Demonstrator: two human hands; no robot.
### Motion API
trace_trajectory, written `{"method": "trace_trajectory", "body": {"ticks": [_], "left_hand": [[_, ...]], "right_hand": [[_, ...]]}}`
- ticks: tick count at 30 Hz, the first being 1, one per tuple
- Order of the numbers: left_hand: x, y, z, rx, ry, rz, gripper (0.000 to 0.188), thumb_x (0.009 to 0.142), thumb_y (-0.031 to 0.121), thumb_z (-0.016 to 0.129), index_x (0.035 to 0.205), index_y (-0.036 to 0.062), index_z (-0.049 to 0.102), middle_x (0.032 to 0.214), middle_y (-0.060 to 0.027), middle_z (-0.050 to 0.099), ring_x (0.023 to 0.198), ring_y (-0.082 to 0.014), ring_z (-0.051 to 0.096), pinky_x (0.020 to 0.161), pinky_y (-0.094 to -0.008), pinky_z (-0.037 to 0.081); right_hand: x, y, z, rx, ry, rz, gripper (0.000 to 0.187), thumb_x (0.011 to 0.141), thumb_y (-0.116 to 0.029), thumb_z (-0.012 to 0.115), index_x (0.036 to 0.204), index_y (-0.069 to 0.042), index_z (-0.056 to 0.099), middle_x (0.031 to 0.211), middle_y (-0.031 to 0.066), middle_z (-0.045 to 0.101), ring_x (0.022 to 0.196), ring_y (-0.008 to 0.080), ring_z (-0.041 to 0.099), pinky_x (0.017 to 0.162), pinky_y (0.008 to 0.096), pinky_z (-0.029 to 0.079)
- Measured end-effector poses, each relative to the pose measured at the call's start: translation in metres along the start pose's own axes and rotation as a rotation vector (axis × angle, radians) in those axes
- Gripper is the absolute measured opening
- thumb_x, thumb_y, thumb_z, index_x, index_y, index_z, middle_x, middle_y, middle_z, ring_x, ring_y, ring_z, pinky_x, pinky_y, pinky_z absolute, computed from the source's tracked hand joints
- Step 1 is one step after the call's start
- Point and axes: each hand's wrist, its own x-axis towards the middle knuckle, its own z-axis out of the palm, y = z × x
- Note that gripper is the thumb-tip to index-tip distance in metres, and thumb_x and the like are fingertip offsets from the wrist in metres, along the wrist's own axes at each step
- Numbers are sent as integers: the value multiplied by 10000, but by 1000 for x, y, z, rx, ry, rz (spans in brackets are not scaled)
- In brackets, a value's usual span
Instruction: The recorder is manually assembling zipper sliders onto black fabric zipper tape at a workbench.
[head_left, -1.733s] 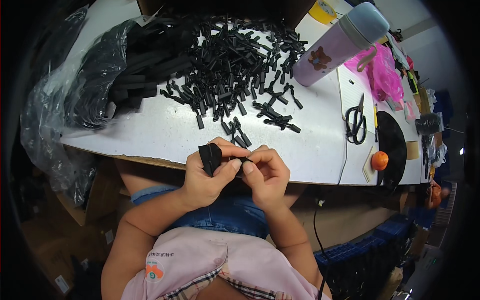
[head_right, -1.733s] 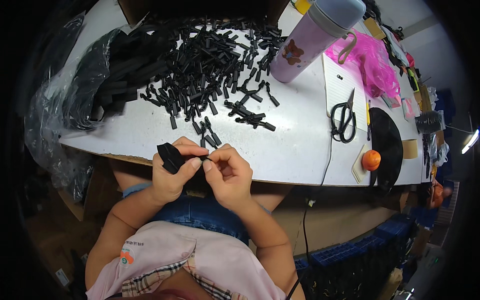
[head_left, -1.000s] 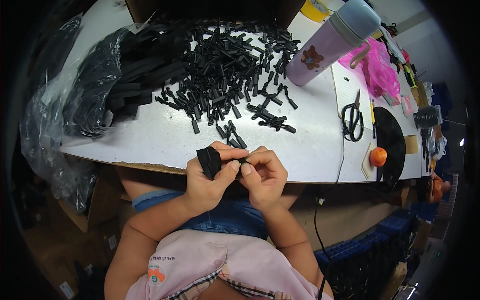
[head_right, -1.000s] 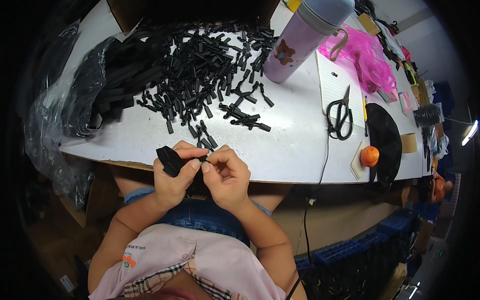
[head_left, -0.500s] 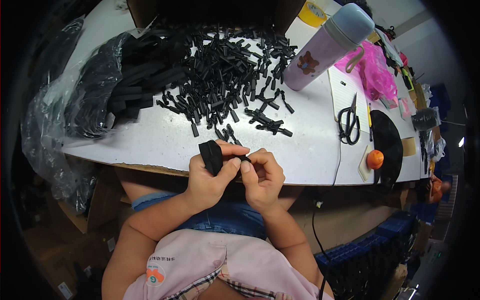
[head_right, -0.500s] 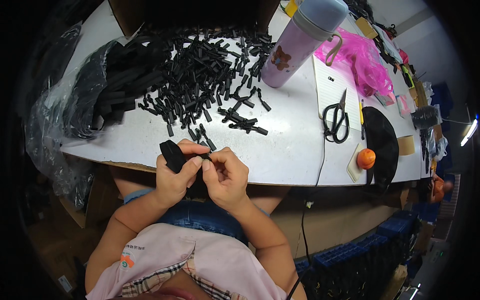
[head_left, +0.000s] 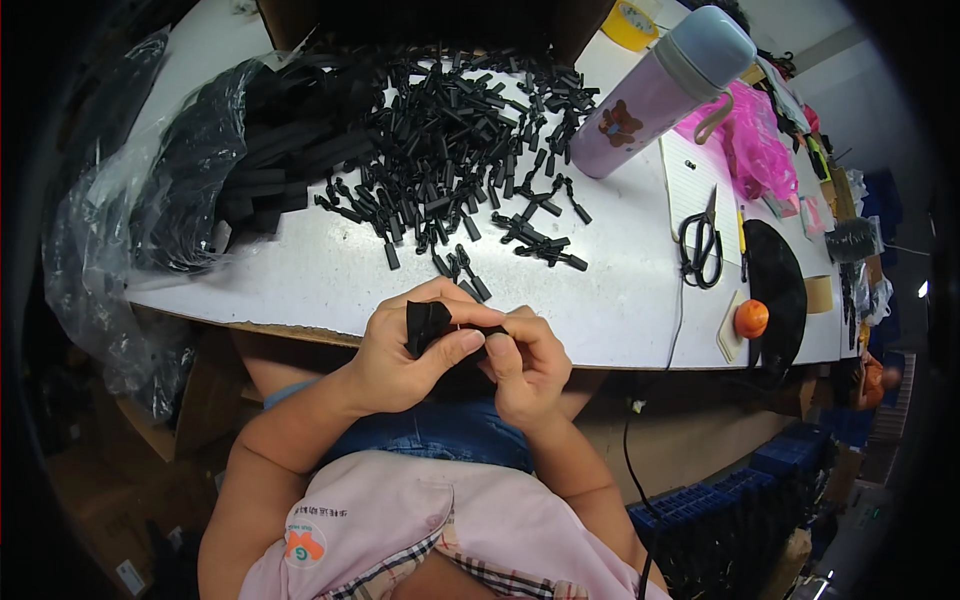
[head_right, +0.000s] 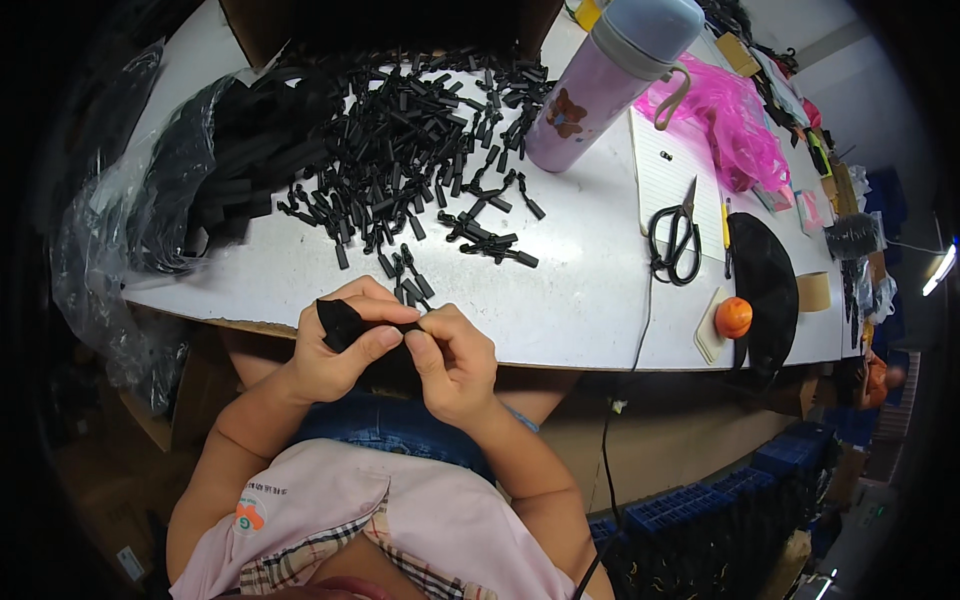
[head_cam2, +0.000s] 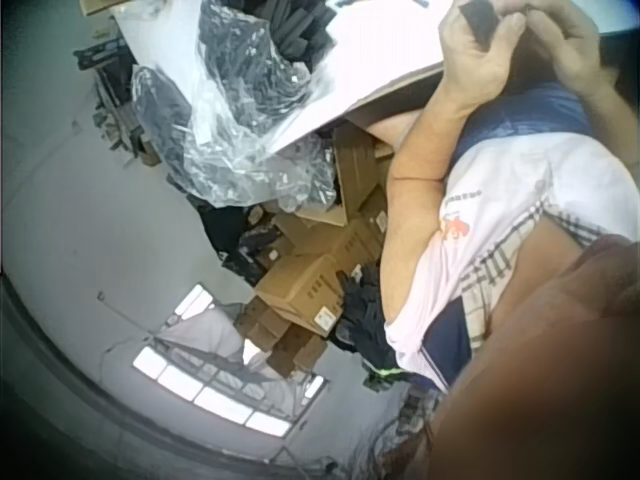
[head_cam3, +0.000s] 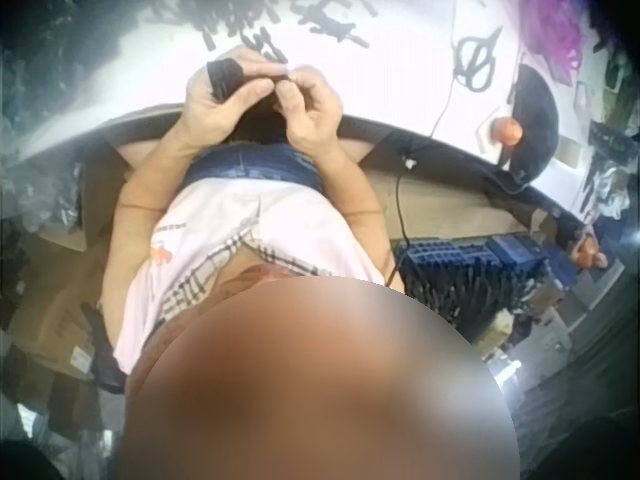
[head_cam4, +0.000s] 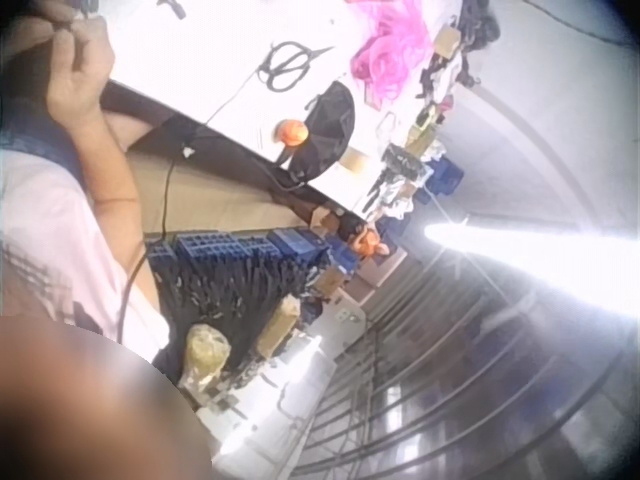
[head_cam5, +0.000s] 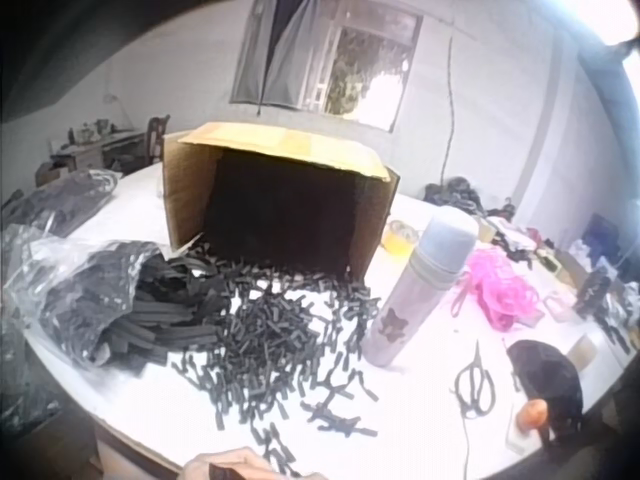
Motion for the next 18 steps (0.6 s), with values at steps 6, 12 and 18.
{"method": "trace_trajectory", "body": {"ticks": [6,12,18], "left_hand": [[-11,-3,2,94,102,-1,141,722,-6,597,861,7,574,815,-63,548,585,-52,471,515,-185,381],[-14,-5,2,63,133,12,121,703,-39,599,808,4,557,818,-72,553,604,-64,495,517,-175,393],[-14,-6,-2,76,113,-23,119,713,-38,581,826,-3,564,783,-75,562,602,-79,506,519,-185,399]], "right_hand": [[3,0,0,-333,19,-328,80,760,7,554,833,22,524,680,110,519,556,185,484,498,248,403],[1,-3,2,-303,31,-268,118,733,23,579,845,22,542,682,93,524,539,144,480,473,223,391],[17,-19,-2,-310,-7,-229,147,703,35,604,843,24,562,714,82,534,528,85,473,432,179,371]]}}
